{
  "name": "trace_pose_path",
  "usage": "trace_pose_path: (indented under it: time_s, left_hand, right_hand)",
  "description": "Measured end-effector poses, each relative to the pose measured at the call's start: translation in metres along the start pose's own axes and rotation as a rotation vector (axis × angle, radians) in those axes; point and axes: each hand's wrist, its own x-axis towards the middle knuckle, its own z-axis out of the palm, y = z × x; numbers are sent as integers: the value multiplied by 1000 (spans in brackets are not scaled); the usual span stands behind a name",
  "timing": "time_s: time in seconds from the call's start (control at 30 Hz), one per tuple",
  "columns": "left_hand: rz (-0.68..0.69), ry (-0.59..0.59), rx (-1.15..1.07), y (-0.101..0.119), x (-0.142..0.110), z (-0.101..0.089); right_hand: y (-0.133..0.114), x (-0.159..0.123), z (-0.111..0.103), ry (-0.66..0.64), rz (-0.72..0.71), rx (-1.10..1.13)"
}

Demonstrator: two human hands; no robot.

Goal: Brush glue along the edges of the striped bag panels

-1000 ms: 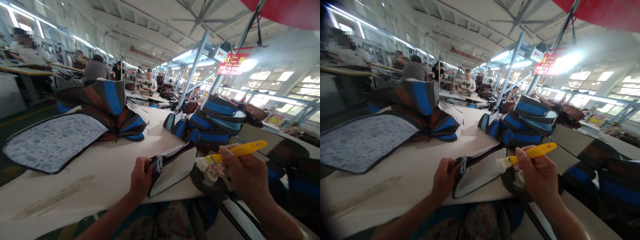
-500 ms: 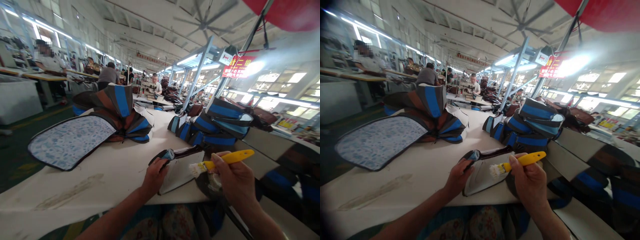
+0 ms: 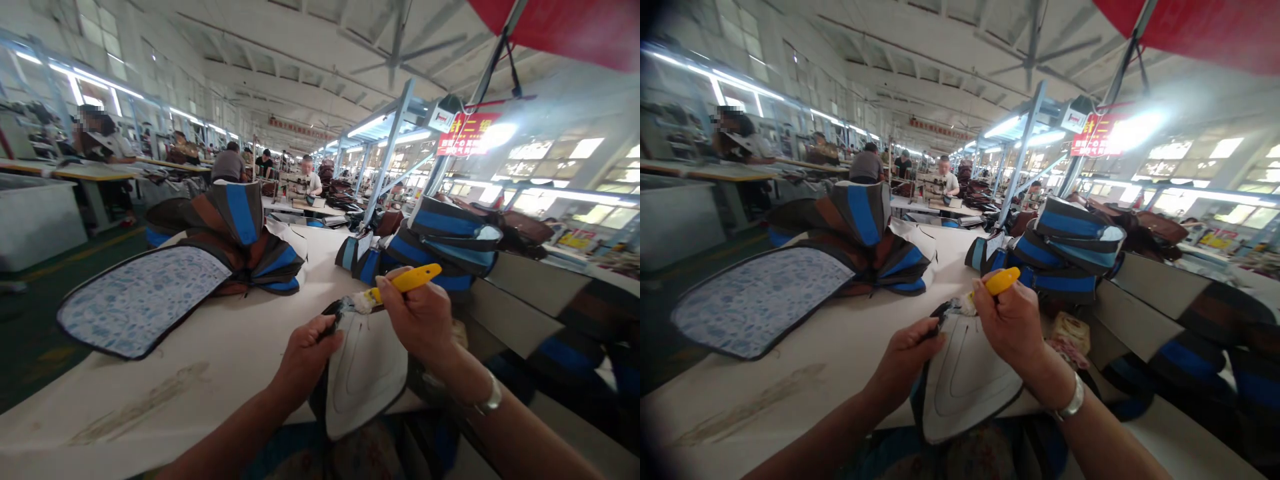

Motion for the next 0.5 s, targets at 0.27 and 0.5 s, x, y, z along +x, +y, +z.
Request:
trace_pose_path:
  time_s: [0.27,0.5]
  left_hand:
    - [-49,6,-90,2,0,-5]
    - [6,19,-31,4,-5,-11]
  right_hand:
    - [4,0,3,-38,17,-21]
    - [-2,0,13,-80,78,-3]
